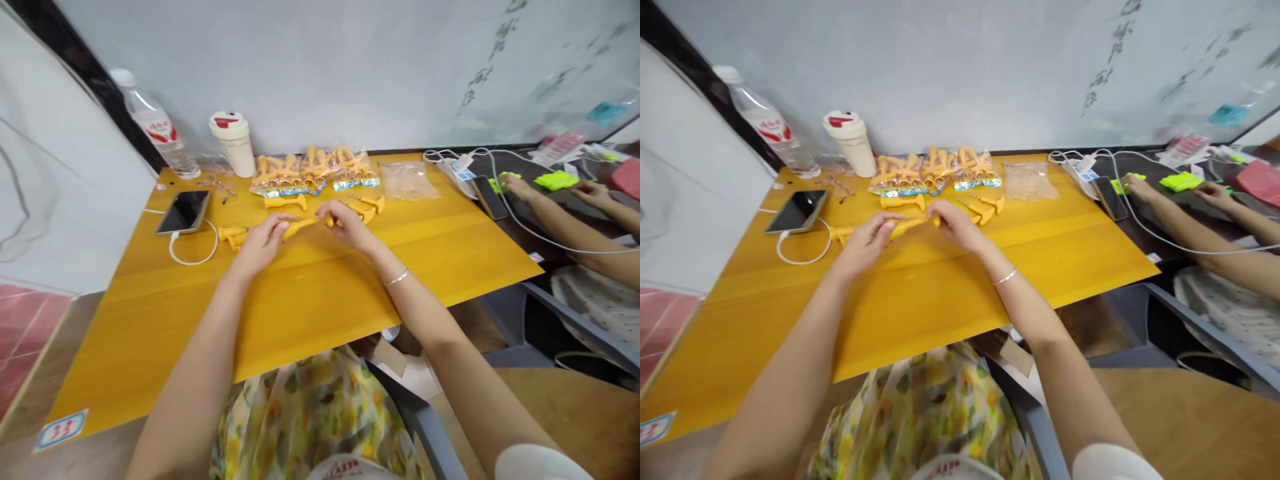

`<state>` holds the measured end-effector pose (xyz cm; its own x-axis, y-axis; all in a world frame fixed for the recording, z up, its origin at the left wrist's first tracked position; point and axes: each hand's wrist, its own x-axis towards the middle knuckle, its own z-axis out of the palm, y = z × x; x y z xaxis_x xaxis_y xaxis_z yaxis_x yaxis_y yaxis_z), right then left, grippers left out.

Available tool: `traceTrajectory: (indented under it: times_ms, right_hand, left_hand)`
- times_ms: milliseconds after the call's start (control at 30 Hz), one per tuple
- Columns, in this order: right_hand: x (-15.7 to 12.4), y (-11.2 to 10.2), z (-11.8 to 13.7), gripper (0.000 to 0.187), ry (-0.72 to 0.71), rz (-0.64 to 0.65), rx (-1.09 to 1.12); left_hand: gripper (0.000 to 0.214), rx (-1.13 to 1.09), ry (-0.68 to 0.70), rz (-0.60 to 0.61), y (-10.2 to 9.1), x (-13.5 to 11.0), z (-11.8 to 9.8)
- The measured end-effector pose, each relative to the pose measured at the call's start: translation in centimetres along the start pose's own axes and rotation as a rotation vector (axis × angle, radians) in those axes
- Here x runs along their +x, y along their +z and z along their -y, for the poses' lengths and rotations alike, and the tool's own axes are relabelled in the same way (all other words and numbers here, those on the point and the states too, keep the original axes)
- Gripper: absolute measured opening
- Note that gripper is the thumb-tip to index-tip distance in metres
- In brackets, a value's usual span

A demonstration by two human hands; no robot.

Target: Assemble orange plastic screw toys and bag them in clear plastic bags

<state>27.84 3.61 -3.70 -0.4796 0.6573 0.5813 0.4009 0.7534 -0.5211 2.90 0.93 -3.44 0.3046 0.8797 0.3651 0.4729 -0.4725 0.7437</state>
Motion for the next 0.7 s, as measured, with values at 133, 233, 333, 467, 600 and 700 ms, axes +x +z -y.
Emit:
traceTrajectory:
  times_ms: [133,233,333,467,600,700]
  right_hand:
    - [-0.2,0.0,0.2,0.028,-0.156,0.009,-0.223]
    - [-0.1,-0.9,-0.7,0.025,-0.119,-0.143,-0.264]
    - [-0.3,-2.8,-3.2,0.019,0.106,-0.341,-0.239]
    - [-1.6,-5.5,-7.2,0.042,0.508,-0.519,-0.262]
    - [-2.9,-6.6,-9.0,0.046,0.761,-0.486,-0.324]
    - [-3.2,-6.4,-8.9,0.048,0.849,-0.429,-0.345]
  left_hand:
    - [0.040,-0.268,-0.194,-0.115,-1.2,-0.1,0.0]
    - [0.042,-0.382,-0.257,-0.300,-2.2,0.0,0.5]
    - [0.044,-0.406,-0.224,-0.528,-2.7,0.3,0.9]
    - [0.036,-0.369,-0.203,-0.695,-2.8,0.8,1.3]
    - [0.016,-0.306,-0.261,-0.686,-2.7,0.8,1.4]
    - [0.008,-0.266,-0.254,-0.722,-2.8,0.8,1.8]
